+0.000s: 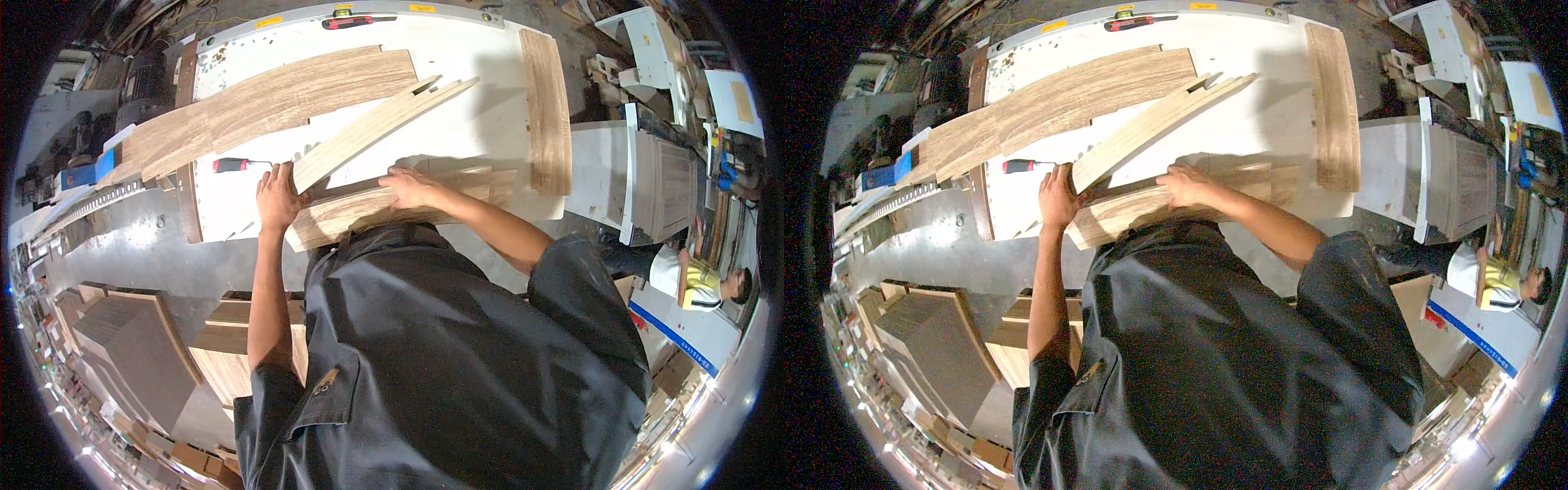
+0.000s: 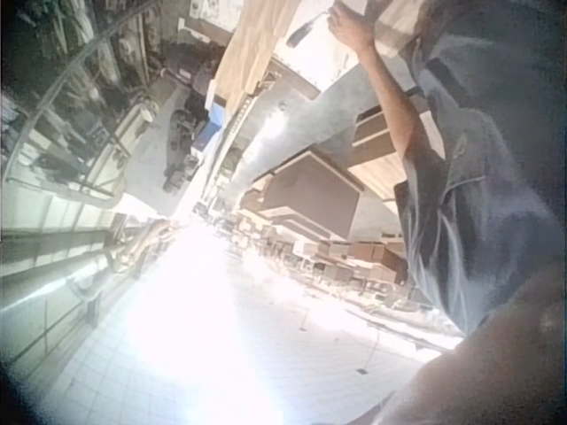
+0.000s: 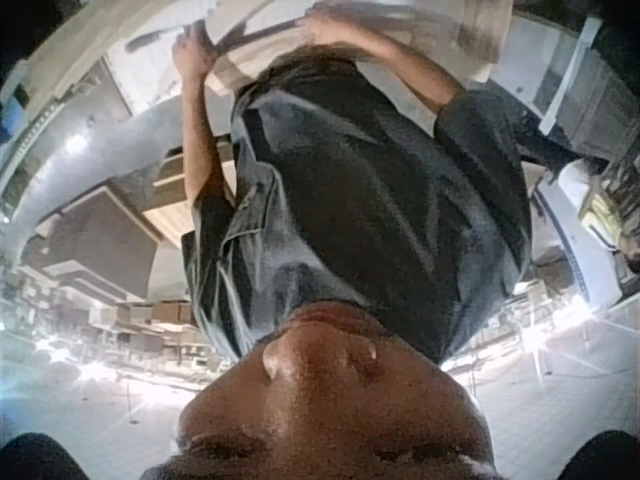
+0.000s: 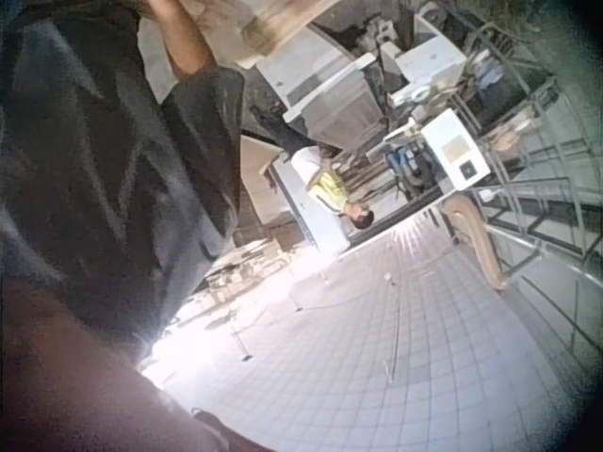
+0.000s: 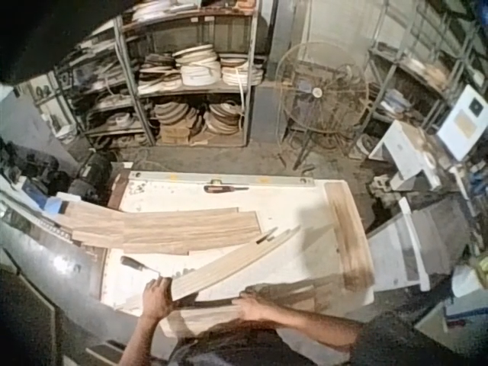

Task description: Feeding wood panels into an edge-banding machine and then using a hand scraper to clean the edges.

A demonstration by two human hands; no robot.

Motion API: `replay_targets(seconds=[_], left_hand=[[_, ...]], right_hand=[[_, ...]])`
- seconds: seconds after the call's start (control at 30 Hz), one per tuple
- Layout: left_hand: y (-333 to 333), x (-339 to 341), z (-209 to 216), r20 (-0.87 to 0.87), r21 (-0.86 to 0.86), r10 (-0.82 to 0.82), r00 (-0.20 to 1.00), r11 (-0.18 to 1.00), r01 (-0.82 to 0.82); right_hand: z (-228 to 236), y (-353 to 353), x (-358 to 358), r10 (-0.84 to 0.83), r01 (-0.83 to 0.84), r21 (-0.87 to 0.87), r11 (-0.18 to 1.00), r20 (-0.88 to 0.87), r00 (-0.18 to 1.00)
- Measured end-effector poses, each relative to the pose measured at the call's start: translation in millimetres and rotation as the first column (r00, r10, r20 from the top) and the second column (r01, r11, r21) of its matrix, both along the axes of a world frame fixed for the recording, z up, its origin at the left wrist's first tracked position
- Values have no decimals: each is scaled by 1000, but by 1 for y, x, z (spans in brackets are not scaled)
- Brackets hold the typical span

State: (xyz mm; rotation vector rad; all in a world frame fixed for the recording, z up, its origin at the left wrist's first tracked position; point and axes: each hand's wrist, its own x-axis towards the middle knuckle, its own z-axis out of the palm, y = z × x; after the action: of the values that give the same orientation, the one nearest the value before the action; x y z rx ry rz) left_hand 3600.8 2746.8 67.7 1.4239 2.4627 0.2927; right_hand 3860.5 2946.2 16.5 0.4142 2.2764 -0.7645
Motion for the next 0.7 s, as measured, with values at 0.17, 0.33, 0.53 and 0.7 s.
replay_targets(seconds=[0.17, 0.33, 0.53, 0.7], left_hand=[[2, -11, -11, 11, 5, -10, 1000, 1000, 10], [11, -20, -2, 99, -54, -20, 995, 998, 26], [19, -16, 10, 117, -100, -6, 993, 995, 18], [14, -20, 15, 191, -48, -92, 977, 994, 102]], right_hand=[[30, -9, 10, -41, 39, -13, 999, -207, 977], [55, -25, 11, 22, 68, 172, 983, -476, 879], [23, -36, -13, 55, 152, 270, 951, -629, 775], [-5, -50, -20, 197, 265, 399, 878, -806, 558]])
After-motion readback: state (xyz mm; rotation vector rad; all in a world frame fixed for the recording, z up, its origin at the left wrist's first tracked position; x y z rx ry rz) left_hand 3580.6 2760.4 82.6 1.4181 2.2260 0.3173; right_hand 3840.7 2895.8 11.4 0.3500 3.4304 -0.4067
